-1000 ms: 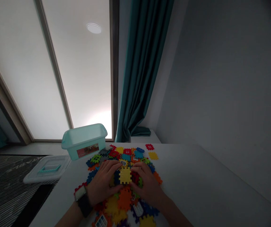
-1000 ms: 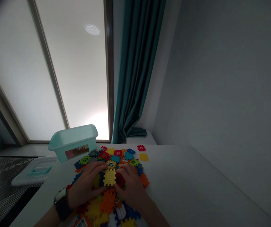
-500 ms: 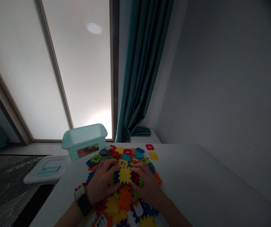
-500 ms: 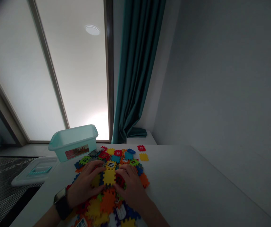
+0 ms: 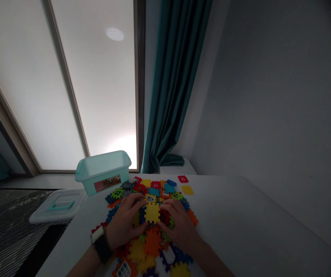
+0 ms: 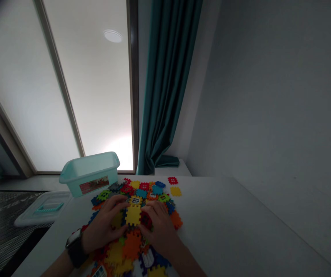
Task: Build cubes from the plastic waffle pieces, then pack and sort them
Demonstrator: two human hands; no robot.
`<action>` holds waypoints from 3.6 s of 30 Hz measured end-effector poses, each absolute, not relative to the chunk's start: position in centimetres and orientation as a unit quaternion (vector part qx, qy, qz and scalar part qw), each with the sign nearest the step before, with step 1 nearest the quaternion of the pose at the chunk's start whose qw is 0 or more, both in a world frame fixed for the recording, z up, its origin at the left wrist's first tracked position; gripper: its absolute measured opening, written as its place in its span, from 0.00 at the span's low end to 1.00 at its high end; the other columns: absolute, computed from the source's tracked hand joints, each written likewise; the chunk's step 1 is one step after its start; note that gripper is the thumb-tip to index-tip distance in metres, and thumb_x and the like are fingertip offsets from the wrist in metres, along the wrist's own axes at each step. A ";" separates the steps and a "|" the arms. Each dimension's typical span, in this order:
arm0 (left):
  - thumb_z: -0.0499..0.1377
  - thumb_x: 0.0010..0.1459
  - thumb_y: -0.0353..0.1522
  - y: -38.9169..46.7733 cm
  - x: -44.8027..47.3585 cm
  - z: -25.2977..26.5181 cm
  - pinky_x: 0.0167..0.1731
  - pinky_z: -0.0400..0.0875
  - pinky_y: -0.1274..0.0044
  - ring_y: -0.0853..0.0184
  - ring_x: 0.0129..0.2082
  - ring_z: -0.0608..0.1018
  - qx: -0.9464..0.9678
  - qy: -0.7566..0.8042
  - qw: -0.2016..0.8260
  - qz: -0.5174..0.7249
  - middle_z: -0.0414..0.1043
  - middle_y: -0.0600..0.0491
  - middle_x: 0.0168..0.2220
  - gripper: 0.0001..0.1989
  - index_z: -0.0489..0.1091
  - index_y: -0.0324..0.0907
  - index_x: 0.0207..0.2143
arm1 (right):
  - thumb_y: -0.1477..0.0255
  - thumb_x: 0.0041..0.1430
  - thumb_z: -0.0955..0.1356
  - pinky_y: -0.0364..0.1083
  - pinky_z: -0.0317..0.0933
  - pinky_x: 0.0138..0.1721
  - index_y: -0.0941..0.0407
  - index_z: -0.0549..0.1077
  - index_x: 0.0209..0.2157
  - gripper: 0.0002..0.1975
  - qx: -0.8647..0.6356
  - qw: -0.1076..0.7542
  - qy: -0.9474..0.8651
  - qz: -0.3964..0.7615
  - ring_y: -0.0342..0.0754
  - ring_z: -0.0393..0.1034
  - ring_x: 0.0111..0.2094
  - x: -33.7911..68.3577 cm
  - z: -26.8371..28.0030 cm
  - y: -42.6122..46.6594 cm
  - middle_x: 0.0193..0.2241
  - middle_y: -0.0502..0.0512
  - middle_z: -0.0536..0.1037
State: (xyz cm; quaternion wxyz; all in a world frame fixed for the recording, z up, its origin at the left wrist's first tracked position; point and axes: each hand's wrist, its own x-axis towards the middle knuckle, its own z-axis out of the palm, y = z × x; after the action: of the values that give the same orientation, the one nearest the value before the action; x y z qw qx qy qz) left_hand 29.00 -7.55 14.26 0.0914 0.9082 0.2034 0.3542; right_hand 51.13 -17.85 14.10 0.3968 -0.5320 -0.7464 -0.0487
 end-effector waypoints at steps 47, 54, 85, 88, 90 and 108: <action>0.53 0.66 0.35 -9.0 29.9 17.2 0.47 0.74 0.70 0.63 0.44 0.75 0.837 0.279 0.300 0.363 0.69 0.49 0.43 0.12 0.68 0.43 0.29 | 0.73 0.64 0.64 0.49 0.65 0.42 0.53 0.69 0.35 0.04 -0.529 0.472 -0.703 0.062 0.49 0.69 0.37 49.8 15.6 -18.3 0.32 0.52 0.74; 0.54 0.66 0.33 -9.5 30.1 17.5 0.47 0.73 0.70 0.62 0.45 0.74 0.845 0.272 0.275 0.368 0.68 0.49 0.43 0.10 0.70 0.44 0.31 | 0.74 0.63 0.64 0.49 0.66 0.42 0.53 0.67 0.32 0.05 -0.550 0.470 -0.682 0.110 0.49 0.70 0.38 49.9 15.7 -18.0 0.33 0.52 0.72; 0.65 0.51 0.37 -7.8 28.6 16.3 0.48 0.70 0.62 0.55 0.45 0.72 0.897 0.174 -0.045 0.403 0.70 0.45 0.47 0.19 0.69 0.42 0.45 | 0.78 0.60 0.65 0.58 0.65 0.58 0.53 0.66 0.53 0.19 -0.490 0.392 -0.775 -0.069 0.57 0.62 0.59 50.2 14.9 -18.4 0.54 0.62 0.69; 0.64 0.53 0.37 -8.2 28.8 16.5 0.50 0.69 0.61 0.55 0.46 0.72 0.898 0.172 -0.057 0.401 0.71 0.44 0.47 0.18 0.69 0.41 0.45 | 0.77 0.62 0.65 0.58 0.66 0.57 0.53 0.66 0.52 0.16 -0.490 0.387 -0.777 -0.076 0.56 0.64 0.58 50.2 14.6 -18.3 0.53 0.61 0.70; 0.64 0.54 0.37 -8.5 29.0 16.6 0.50 0.68 0.61 0.55 0.46 0.72 0.899 0.170 -0.057 0.400 0.71 0.44 0.47 0.17 0.70 0.41 0.46 | 0.77 0.63 0.65 0.58 0.66 0.56 0.53 0.67 0.51 0.15 -0.489 0.382 -0.780 -0.085 0.56 0.64 0.57 50.3 14.5 -18.2 0.52 0.61 0.71; 0.63 0.53 0.37 -8.0 29.4 15.5 0.47 0.68 0.62 0.55 0.45 0.72 0.895 0.160 -0.073 0.409 0.70 0.45 0.46 0.19 0.69 0.41 0.47 | 0.79 0.61 0.65 0.57 0.66 0.54 0.53 0.69 0.46 0.13 -0.490 0.389 -0.772 -0.113 0.55 0.67 0.53 49.9 14.8 -18.3 0.47 0.59 0.73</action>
State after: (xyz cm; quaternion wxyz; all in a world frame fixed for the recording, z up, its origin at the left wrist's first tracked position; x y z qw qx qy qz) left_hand 29.42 -7.98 15.49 -0.0728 0.8951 0.1605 0.4095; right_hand 49.91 -18.30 14.76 0.3885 -0.4901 -0.7721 -0.1125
